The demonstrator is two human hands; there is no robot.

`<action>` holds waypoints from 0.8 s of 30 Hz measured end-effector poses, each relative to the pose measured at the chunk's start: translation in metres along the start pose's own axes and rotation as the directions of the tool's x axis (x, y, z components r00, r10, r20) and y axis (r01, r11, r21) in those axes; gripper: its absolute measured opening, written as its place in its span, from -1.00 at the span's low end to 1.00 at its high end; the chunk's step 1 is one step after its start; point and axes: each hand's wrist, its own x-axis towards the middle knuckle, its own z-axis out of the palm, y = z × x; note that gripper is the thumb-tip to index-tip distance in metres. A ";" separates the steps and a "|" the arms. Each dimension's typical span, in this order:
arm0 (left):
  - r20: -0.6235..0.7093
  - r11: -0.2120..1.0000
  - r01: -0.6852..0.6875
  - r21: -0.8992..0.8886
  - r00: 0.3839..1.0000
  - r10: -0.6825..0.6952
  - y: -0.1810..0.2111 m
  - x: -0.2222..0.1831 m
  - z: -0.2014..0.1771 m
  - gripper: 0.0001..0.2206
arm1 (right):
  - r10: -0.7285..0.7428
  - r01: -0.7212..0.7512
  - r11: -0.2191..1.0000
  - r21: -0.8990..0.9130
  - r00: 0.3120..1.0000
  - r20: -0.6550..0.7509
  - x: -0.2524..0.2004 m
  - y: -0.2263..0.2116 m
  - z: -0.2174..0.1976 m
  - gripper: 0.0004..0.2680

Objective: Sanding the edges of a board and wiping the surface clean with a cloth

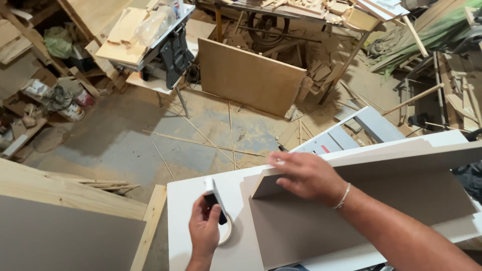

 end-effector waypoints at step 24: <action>0.555 0.528 -0.791 0.311 0.602 0.575 0.117 0.035 0.075 -0.63 | 0.323 -0.306 0.932 -0.195 0.945 0.059 -0.030 0.011 -0.009 -0.81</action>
